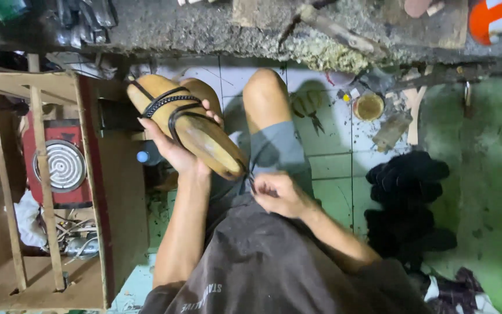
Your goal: Assembling a sandal by fitting straps onto a wooden last and attaching them to the sole.
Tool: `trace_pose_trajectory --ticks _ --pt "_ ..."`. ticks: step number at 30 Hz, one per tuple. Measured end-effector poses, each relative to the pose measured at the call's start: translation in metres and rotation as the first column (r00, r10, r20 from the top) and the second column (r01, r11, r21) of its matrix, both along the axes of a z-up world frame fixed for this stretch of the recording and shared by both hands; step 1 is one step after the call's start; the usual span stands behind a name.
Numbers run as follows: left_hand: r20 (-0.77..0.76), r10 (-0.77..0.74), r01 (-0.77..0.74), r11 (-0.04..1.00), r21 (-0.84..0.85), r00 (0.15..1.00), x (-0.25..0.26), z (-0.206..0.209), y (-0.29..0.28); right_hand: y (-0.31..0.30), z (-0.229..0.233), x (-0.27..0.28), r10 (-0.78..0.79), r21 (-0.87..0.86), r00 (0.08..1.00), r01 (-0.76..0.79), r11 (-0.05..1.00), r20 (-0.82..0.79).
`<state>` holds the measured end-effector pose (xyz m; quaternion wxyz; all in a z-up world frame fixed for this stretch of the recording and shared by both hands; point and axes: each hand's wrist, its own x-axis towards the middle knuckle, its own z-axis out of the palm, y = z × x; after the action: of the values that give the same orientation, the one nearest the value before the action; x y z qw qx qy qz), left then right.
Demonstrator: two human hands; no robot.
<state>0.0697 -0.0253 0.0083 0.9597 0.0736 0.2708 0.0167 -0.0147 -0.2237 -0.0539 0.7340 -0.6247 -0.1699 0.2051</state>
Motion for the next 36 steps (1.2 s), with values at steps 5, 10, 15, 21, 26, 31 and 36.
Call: trace_pose_trajectory --ticks 5,10,15,21,26,31,36 --pt "0.106 -0.142 0.023 0.696 0.718 0.984 0.014 -0.054 0.023 -0.014 -0.031 0.001 -0.171 0.065 0.947 0.195 0.979 -0.274" --pt "0.253 -0.477 -0.475 -0.431 0.767 0.842 0.022 -0.002 -0.011 -0.021 0.014 0.044 -0.408 -0.131 0.811 0.499 0.857 0.42" --pt "-0.363 -0.57 -0.328 -0.772 0.545 0.737 0.005 -0.062 -0.022 -0.009 0.016 0.087 -0.163 -0.302 0.506 0.71 0.636 0.847" --pt "-0.092 -0.591 -0.131 -0.324 0.937 0.801 0.035 -0.029 0.03 -0.015 -0.024 0.08 -0.219 -0.319 0.589 0.67 0.67 0.778" --pt "0.015 -0.259 -0.166 -0.573 0.802 0.966 0.111 -0.072 0.119 -0.022 -0.022 0.082 -0.146 -0.336 0.607 0.605 0.722 0.781" --pt "0.127 0.095 -0.013 -0.75 0.661 0.987 0.186 -0.099 0.2 -0.02 -0.022 0.08 -0.073 -0.411 0.64 0.573 0.709 0.765" --pt "-0.197 0.256 0.322 -0.699 0.639 0.946 0.243 -0.111 0.23 -0.012 -0.025 0.08 -0.097 -0.412 0.643 0.591 0.694 0.76"
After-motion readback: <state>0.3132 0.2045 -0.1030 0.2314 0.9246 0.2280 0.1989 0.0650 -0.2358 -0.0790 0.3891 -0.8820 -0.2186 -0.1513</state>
